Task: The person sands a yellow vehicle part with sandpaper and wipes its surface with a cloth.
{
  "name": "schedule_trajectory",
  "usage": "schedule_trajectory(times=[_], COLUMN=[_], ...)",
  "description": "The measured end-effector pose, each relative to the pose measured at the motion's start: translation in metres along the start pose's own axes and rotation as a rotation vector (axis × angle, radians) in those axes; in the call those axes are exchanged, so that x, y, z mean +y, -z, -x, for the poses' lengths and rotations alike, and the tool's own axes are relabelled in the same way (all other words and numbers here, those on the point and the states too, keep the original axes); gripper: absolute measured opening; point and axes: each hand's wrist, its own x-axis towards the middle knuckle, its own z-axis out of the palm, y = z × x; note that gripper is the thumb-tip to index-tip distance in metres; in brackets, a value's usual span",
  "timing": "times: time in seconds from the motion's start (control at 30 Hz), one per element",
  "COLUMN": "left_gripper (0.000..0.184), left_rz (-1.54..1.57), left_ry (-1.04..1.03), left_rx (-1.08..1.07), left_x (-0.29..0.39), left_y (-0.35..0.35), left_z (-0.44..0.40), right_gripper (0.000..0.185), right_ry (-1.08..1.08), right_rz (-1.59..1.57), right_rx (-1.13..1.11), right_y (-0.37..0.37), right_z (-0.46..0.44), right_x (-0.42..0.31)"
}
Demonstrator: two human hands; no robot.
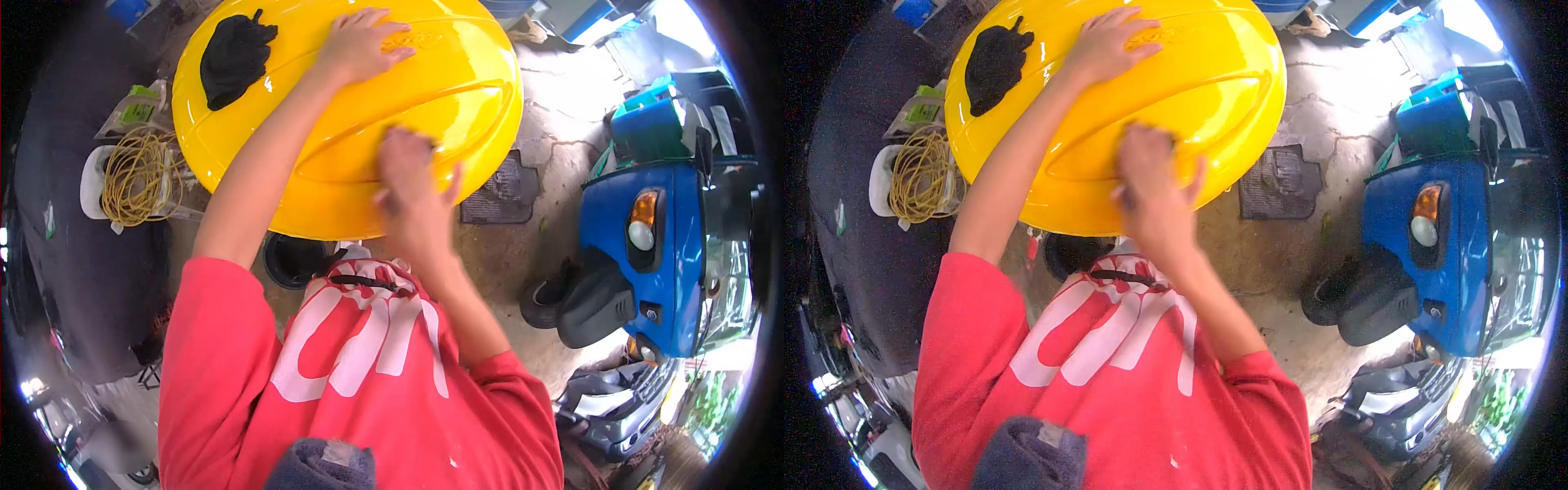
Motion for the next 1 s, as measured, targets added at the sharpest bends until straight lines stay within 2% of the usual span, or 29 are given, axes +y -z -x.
schedule_trajectory(times=[0.03, 0.07, 0.13, 0.2, 0.27, 0.3, 0.33, 0.4, 0.47, 0.53, 0.6, 0.67, 0.73, 0.8, 0.9, 0.93, 1.0], left_gripper=[0.053, 0.053, 0.053, 0.053, 0.050, 0.050, 0.050, 0.049, 0.050, 0.050, 0.050, 0.048, 0.047, 0.046, 0.048, 0.048, 0.048], left_rz=[-0.018, -0.034, -0.067, -0.105, -0.098, -0.095, -0.109, -0.116, -0.109, -0.079, -0.057, -0.091, -0.098, -0.110, -0.049, -0.043, -0.039], left_ry=[0.011, 0.021, -0.009, -0.060, -0.069, -0.104, -0.092, -0.111, -0.066, -0.062, -0.051, -0.076, -0.080, -0.071, -0.047, -0.046, -0.046], left_rx=[0.006, 0.009, 0.011, 0.022, 0.034, 0.033, 0.036, 0.024, 0.014, -0.029, -0.062, -0.028, -0.036, -0.046, -0.085, -0.083, -0.085], left_x=[0.001, 0.002, -0.009, -0.020, -0.020, -0.020, -0.020, -0.020, -0.017, -0.016, -0.015, -0.012, -0.009, -0.008, -0.011, -0.011, -0.009], left_y=[0.000, -0.001, -0.011, -0.018, -0.019, -0.019, -0.018, -0.015, -0.012, -0.008, -0.005, -0.004, -0.001, 0.001, 0.002, 0.002, 0.002], left_z=[0.002, 0.004, 0.004, -0.002, 0.003, 0.003, 0.003, 0.005, 0.005, 0.007, 0.004, 0.006, 0.006, 0.007, 0.004, 0.005, 0.006], right_gripper=[0.066, 0.062, 0.060, 0.066, 0.073, 0.070, 0.067, 0.059, 0.052, 0.055, 0.059, 0.063, 0.061, 0.058, 0.057, 0.059, 0.060], right_ry=[-0.124, -0.297, -0.404, -0.288, -0.209, -0.204, -0.201, -0.320, -0.553, -0.509, -0.415, -0.352, -0.338, -0.543, -0.510, -0.450, -0.406], right_rz=[0.074, 0.015, 0.053, 0.139, 0.071, 0.057, 0.043, 0.120, 0.030, 0.085, 0.101, -0.042, -0.022, 0.015, 0.158, 0.157, 0.007], right_rx=[0.080, 0.085, 0.061, 0.176, 0.036, 0.039, 0.044, 0.276, 0.141, 0.173, 0.236, 0.093, 0.122, 0.215, 0.209, 0.182, 0.123], right_y=[0.001, 0.006, 0.013, -0.009, -0.003, -0.002, -0.001, -0.014, 0.010, 0.003, -0.006, 0.010, 0.012, 0.013, 0.009, 0.013, 0.022], right_z=[-0.014, -0.038, -0.063, -0.035, -0.001, -0.001, -0.001, -0.034, -0.076, -0.066, -0.029, -0.004, -0.029, -0.070, -0.069, -0.052, -0.027], right_x=[0.028, 0.060, 0.080, 0.034, -0.037, -0.034, -0.027, 0.037, 0.089, 0.074, 0.007, -0.032, 0.010, 0.068, 0.056, 0.025, -0.019])
